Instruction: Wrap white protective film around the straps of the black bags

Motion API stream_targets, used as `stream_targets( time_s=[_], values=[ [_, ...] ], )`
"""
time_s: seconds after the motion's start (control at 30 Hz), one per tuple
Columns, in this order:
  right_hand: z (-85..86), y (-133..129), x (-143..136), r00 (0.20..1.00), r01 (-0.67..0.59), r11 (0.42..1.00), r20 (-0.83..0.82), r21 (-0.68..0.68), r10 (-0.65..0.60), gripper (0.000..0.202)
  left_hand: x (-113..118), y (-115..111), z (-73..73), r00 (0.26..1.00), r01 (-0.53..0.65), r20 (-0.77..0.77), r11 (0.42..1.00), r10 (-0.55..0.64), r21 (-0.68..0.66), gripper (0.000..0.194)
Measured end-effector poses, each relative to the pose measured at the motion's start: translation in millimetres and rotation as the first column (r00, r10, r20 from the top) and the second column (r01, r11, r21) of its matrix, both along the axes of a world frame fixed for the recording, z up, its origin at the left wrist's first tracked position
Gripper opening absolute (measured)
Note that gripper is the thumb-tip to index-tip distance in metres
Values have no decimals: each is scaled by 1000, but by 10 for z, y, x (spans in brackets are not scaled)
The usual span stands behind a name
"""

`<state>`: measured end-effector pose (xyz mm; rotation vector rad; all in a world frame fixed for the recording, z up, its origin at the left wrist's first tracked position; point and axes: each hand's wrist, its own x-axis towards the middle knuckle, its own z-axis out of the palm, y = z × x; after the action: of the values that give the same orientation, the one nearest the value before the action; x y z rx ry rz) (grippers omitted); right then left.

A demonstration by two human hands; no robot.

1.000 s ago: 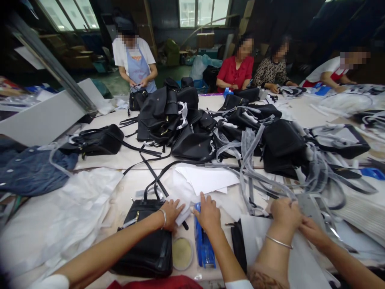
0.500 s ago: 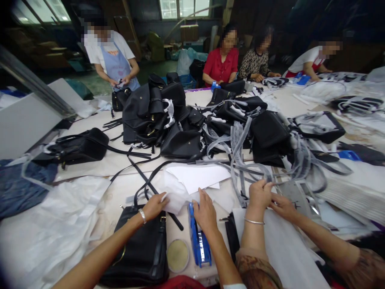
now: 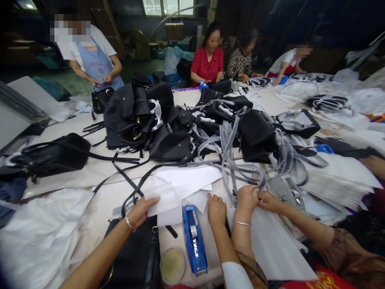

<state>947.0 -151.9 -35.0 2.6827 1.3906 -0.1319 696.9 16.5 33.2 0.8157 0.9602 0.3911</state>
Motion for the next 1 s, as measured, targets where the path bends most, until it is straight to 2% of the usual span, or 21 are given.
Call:
stream_targets(
  time_s=[0.2,0.33,0.43,0.53,0.63,0.7,0.77,0.83,0.9,1.0],
  values=[
    [60,136,16,996,-89,990,-13,109,91,41,281,37,-91,999,10,38,1000,-9,-18,47],
    [44,311,63,990,-116,992,-77,49,120,38,364,56,-185,999,30,-41,998,-32,-63,43],
    [1,349,108,977,-150,989,-151,-3,148,34,286,37,-242,998,1,-64,996,-6,-84,41],
    [33,217,158,958,-196,980,-218,-29,185,35,102,22,-260,993,-61,-108,993,50,-103,39],
    [234,79,219,949,-187,981,-269,-58,165,41,-82,25,-250,975,-134,-189,986,113,-102,34],
    [441,105,220,957,-139,990,-258,1,134,43,-155,34,-240,963,-174,-225,981,150,-88,32],
    [634,246,151,952,-171,978,-238,116,194,49,-181,46,-225,954,-200,-242,977,175,-79,30],
    [746,460,22,909,-302,933,-234,198,344,62,-180,65,-199,947,-220,-253,973,197,-66,29],
    [752,686,-125,839,-426,882,-276,203,469,77,-181,95,-158,940,-241,-260,970,223,-39,29],
    [642,955,-271,772,-496,852,-367,164,520,85,-228,158,-85,926,-273,-270,962,265,8,29]
  ],
)
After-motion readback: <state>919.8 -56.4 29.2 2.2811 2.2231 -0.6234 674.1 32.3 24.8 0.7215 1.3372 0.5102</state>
